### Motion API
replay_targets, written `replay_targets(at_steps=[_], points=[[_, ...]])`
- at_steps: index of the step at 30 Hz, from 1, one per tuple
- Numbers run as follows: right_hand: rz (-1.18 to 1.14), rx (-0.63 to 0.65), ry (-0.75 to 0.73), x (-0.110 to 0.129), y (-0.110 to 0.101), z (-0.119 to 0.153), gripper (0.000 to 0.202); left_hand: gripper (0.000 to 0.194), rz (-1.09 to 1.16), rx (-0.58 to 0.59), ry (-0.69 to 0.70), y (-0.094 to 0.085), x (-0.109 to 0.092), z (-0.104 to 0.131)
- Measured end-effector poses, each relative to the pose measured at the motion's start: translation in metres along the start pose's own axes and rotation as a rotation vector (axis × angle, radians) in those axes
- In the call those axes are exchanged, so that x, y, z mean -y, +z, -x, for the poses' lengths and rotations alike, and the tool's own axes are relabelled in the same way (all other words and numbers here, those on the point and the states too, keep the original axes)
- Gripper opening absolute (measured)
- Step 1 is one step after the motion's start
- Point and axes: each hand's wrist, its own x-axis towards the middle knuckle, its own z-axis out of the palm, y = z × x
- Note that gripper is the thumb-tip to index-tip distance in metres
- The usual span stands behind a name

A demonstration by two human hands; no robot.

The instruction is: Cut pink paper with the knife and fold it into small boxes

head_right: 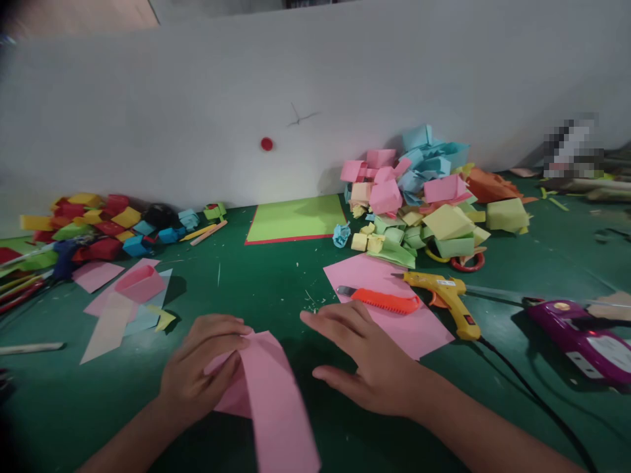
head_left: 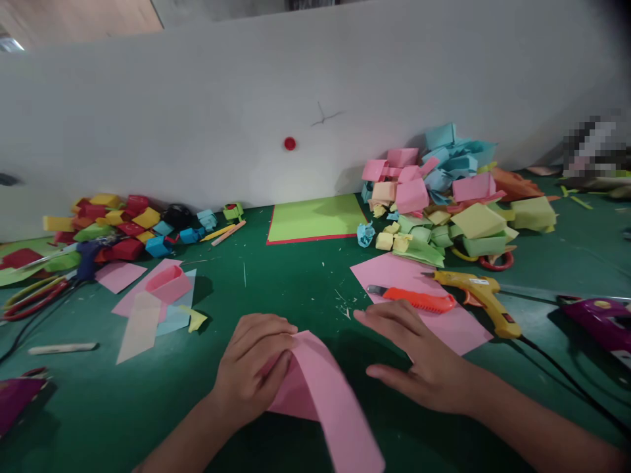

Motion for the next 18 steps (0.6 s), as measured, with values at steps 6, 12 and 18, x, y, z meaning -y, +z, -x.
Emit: replay_targets(at_steps=[6, 12, 18], points=[[-0.039, 0.073, 0.066, 0.002, -0.002, 0.001, 0.062, 0.014, 0.134, -0.046, -0.332, -0.004, 0.009, 0.005], [-0.027, 0.062, 0.082, 0.0, -0.001, -0.001, 0.059, 0.026, 0.455, -0.267, -0.761, -0.014, 0.032, 0.004], [-0.003, 0.028, 0.094, -0.004, 0.001, 0.0, 0.06, 0.031, 0.471, -0.533, -0.906, -0.03, 0.055, -0.002]])
